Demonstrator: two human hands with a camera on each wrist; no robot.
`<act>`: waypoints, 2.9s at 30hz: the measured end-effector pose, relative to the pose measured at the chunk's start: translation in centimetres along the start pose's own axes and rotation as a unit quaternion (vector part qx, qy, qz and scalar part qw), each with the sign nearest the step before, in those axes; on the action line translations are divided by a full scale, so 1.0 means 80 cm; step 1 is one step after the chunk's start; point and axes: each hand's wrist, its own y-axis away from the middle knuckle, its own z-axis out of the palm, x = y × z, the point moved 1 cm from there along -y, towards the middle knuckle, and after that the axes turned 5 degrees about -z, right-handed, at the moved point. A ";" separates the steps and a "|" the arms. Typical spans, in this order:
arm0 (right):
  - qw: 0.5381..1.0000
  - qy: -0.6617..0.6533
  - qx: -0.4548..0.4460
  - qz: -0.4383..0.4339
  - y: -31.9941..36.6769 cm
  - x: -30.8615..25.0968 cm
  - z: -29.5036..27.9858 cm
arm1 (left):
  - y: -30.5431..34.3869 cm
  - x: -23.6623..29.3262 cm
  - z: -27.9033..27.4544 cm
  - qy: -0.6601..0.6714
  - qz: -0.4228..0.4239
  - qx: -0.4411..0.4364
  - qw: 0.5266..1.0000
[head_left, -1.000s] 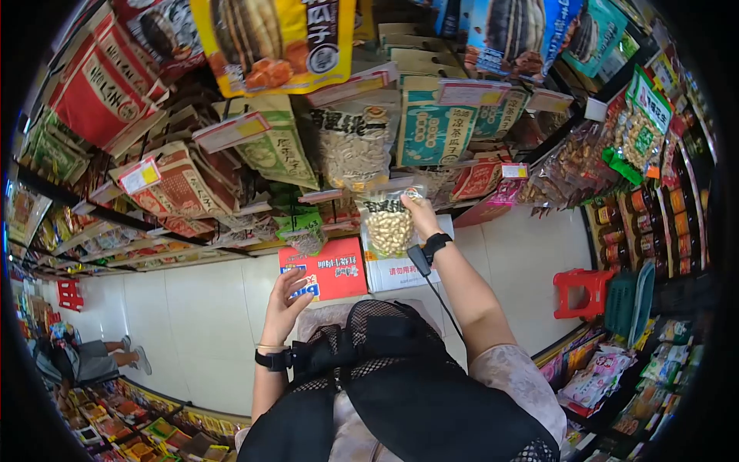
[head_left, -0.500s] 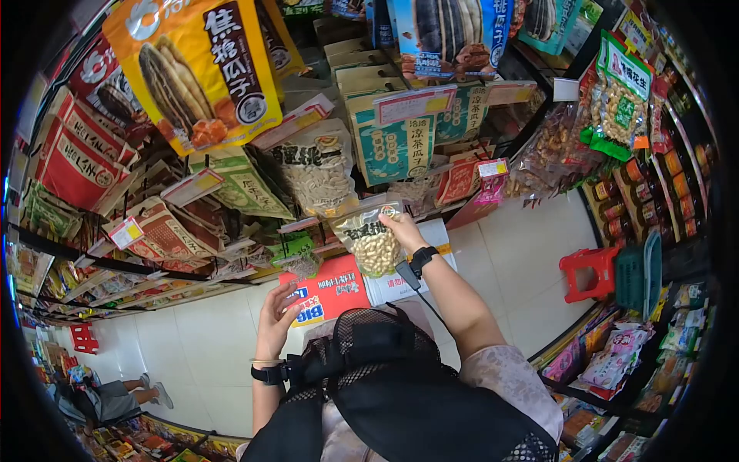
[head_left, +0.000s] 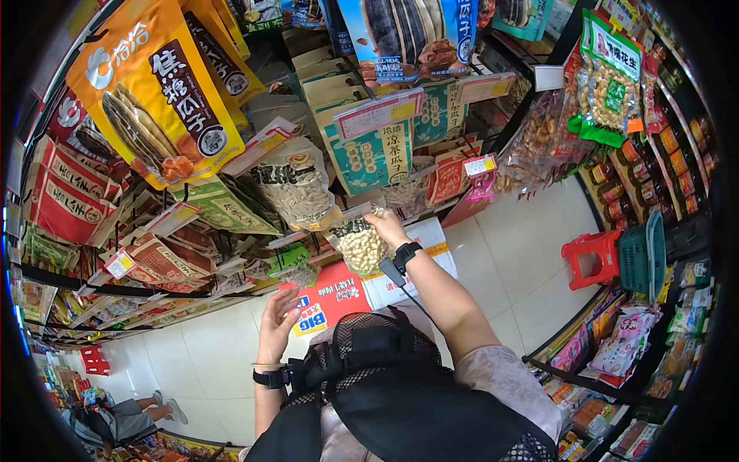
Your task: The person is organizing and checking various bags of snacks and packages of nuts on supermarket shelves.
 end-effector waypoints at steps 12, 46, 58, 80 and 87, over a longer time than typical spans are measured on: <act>0.952 0.281 0.019 -0.119 -0.105 0.084 -0.008 | 0.004 0.002 0.005 0.000 -0.012 0.009 1.000; 0.975 0.127 0.177 -0.051 -0.187 0.110 -0.162 | 0.024 -0.017 -0.016 0.029 -0.022 0.036 0.999; 0.924 0.230 0.233 -0.196 -0.178 0.135 -0.181 | 0.020 -0.025 -0.020 0.017 -0.025 0.037 0.999; 0.958 0.115 0.238 -0.108 -0.014 -0.009 -0.218 | 0.000 -0.021 -0.012 -0.004 -0.030 -0.016 0.999; 0.975 -0.040 0.196 0.098 0.102 -0.037 -0.192 | -0.010 -0.017 0.001 -0.012 -0.013 -0.062 0.998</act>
